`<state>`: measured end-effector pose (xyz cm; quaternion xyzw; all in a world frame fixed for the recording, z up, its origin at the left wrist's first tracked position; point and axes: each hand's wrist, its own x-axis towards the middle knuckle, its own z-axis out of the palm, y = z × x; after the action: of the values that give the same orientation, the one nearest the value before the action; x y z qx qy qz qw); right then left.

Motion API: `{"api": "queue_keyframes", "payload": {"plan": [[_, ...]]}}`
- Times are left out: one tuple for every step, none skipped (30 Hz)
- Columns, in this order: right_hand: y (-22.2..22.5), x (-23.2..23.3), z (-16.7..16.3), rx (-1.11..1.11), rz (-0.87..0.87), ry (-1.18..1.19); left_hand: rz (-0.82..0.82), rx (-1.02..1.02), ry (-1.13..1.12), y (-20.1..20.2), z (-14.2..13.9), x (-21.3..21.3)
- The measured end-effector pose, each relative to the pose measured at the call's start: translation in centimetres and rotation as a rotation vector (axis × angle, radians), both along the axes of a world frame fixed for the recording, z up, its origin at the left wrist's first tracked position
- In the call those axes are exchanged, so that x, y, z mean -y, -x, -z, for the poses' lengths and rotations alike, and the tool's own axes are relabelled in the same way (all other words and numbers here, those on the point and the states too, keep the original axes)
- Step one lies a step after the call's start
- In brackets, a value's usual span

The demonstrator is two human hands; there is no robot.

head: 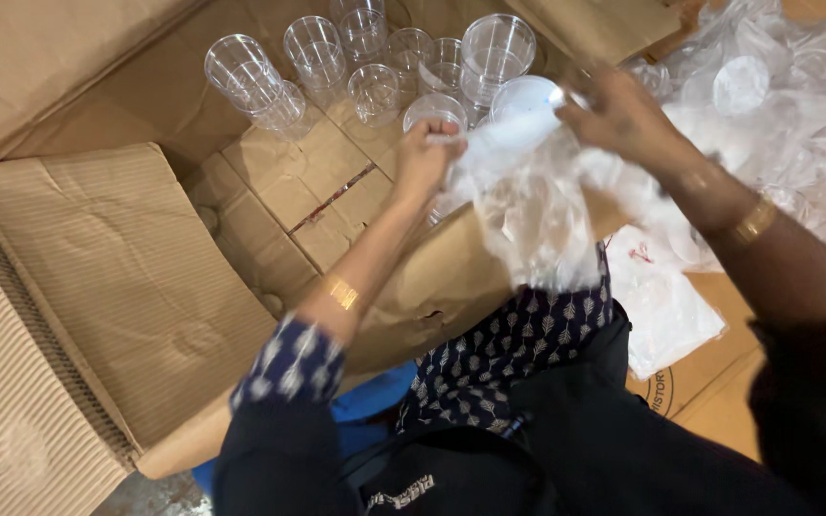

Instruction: The person sits on the floor in front of an open cardboard box of clear plastic cups and packs the cups into small plastic bags, one bag at a time, placing each filled bag aside and continuing with more cups.

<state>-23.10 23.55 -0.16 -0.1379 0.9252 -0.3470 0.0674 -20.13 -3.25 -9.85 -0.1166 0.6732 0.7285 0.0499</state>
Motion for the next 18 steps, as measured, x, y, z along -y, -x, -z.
{"api": "queue_keyframes", "payload": {"plan": [[2.5, 0.8, 0.7, -0.004, -0.009, -0.050, -0.055, 0.101, 0.098, 2.0, 1.2, -1.1], [4.8, 1.5, 1.7, -0.237, -0.111, -0.161, -0.097, 0.089, 0.198, 3.6, 2.4, -2.3], [6.5, 2.0, 3.0, -0.472, -0.211, -0.269, -0.140, 0.077, 0.301, 5.2, 3.6, -3.2], [8.4, 2.2, 4.1, -0.389, -0.200, -0.395, -0.099, 0.137, 0.321, 6.2, 4.6, -4.1], [9.8, 2.1, 5.3, -0.297, -0.186, -0.521, -0.056, 0.203, 0.339, 7.1, 5.4, -4.8], [10.9, 1.5, 6.2, -0.200, -0.169, -0.648, -0.018, 0.223, 0.263, 7.5, 6.0, -5.3], [11.7, 0.7, 7.1, -0.188, -0.178, -0.630, 0.024, 0.246, 0.185, 7.8, 6.5, -5.7], [12.1, 0.0, 7.9, -0.171, -0.185, -0.611, 0.068, 0.273, 0.108, 7.9, 6.7, -5.9], [12.2, -0.6, 8.7, -0.150, -0.194, -0.592, 0.068, 0.291, 0.046, 7.7, 6.8, -6.0], [12.7, -1.4, 8.9, -0.198, -0.318, -0.430, 0.064, 0.309, -0.018, 7.5, 6.8, -6.0], [12.7, -1.9, 9.1, -0.195, -0.357, -0.366, 0.059, 0.327, -0.081, 7.2, 6.7, -6.0], [12.6, -2.1, 9.3, -0.174, -0.339, -0.357, 0.064, 0.312, -0.145, 6.9, 6.6, -5.9], [12.6, -2.3, 9.5, -0.153, -0.322, -0.353, 0.068, 0.293, -0.207, 6.6, 6.5, -5.9], [12.5, -2.5, 9.7, -0.133, -0.308, -0.355, 0.075, 0.272, -0.269, 6.3, 6.4, -5.9], [12.3, -2.5, 9.8, -0.121, -0.298, -0.358, 0.071, 0.278, -0.265, 6.1, 6.4, -5.9], [12.1, -2.4, 9.9, -0.107, -0.290, -0.358, 0.067, 0.282, -0.262, 6.0, 6.4, -6.0], [11.9, -2.2, 10.0, -0.097, -0.289, -0.356, 0.061, 0.284, -0.259, 5.9, 6.5, -6.0], [11.6, -2.0, 10.0, -0.089, -0.282, -0.350, -0.008, 0.214, -0.243, 5.9, 6.6, -6.0]]}}
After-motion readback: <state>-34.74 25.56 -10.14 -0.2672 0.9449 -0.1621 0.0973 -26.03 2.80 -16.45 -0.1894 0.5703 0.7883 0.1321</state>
